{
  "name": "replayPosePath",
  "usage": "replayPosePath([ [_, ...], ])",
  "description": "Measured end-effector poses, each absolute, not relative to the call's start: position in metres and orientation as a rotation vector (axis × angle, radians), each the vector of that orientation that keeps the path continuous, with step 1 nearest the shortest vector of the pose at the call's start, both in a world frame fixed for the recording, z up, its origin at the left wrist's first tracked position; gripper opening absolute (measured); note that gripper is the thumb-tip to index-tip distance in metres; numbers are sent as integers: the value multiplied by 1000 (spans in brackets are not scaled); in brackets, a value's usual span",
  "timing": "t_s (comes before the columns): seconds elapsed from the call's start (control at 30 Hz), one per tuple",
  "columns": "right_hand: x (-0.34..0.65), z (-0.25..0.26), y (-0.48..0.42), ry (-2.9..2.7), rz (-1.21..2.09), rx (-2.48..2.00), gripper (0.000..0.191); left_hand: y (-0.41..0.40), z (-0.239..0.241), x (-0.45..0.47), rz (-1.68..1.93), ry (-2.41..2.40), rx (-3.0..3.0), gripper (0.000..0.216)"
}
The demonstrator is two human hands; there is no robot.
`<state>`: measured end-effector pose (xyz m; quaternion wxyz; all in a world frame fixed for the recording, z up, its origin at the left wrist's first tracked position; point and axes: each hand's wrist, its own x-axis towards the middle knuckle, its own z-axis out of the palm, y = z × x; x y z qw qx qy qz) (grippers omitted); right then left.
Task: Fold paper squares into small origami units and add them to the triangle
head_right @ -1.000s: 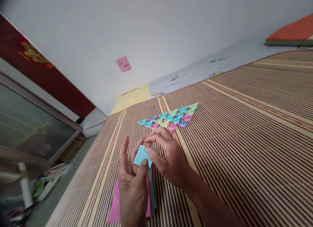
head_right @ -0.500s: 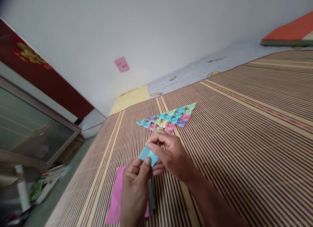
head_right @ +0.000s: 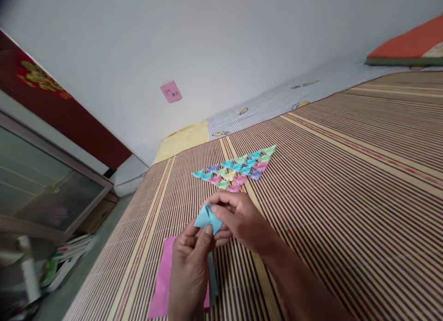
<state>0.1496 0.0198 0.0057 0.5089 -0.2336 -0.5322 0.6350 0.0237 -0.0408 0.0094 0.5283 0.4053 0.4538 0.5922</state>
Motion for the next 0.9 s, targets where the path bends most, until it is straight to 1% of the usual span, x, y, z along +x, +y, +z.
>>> replayPosePath([
  [0.17, 149, 4, 20, -1274, 1526, -573, 14, -42, 11, 25, 1378, 1146, 1023, 25],
  [0.27, 150, 4, 21, -1379, 1328, -612, 12, -42, 12, 25, 1293, 1243, 1029, 21],
  [0.33, 150, 5, 21, -1472, 1167, -623, 15, -42, 11, 24, 1272, 1323, 1001, 20],
  [0.47, 149, 9, 20, -1592, 1007, -647, 22, -39, 6, 22, 1414, 1317, 926, 15],
  [0.57, 147, 10, 19, -1614, 970, -652, 24, -38, 5, 23, 1501, 1217, 840, 21],
  [0.73, 147, 13, 19, -1619, 956, -633, 24, -39, 9, 25, 1522, 1176, 836, 40],
  [0.9, 148, 12, 17, -1546, 962, -678, 14, -37, 9, 24, 1495, 1137, 852, 36],
])
